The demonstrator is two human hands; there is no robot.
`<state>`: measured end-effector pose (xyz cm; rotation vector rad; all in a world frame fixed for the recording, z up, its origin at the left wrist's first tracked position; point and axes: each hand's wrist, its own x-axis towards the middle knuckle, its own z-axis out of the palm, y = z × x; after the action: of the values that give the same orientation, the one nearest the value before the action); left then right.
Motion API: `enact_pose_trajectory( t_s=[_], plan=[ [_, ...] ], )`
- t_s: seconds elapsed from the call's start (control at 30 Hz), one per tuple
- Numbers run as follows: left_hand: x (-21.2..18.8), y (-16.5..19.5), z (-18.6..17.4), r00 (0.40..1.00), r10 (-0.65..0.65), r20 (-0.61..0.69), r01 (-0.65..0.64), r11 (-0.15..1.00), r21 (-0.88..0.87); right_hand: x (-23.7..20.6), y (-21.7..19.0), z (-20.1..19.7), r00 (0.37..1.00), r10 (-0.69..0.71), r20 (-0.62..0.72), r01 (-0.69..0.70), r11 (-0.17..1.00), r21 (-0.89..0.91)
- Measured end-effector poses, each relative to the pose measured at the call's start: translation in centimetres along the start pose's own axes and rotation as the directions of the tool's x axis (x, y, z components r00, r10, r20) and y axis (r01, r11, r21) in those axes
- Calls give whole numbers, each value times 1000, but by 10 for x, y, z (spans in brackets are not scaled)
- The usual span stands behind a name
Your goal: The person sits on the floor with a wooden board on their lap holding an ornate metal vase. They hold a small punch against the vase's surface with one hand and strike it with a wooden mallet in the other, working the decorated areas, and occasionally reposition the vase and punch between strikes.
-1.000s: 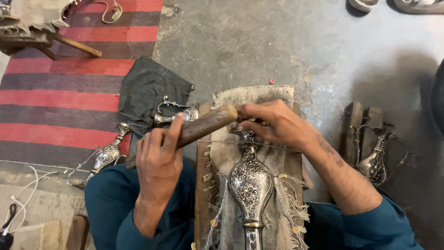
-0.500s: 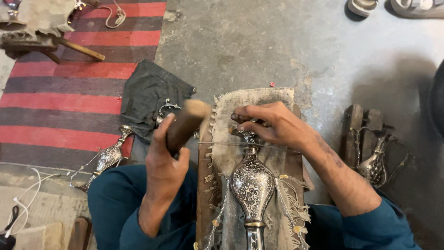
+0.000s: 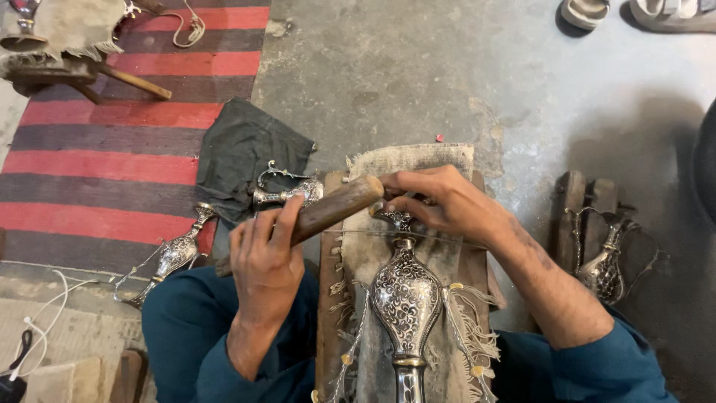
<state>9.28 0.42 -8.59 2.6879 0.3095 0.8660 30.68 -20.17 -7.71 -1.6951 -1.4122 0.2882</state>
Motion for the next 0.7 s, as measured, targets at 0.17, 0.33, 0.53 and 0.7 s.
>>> enact_pose_trajectory(
  t_s=[0.17,0.33,0.53,0.7],
  plan=[
    [-3,2,-1,999,-33,-30,27,983,-181,0,-1,0,1000,-21,5,21,1000,9],
    [-4,1,0,987,-66,-146,13,940,-341,1,-2,-2,999,-45,3,45,999,30],
    [-6,0,-2,991,-95,-94,54,927,-370,-1,2,0,999,-52,2,52,999,18],
    [0,1,0,991,-10,-135,-6,993,-120,0,9,-1,999,-51,18,51,999,18]
  ],
)
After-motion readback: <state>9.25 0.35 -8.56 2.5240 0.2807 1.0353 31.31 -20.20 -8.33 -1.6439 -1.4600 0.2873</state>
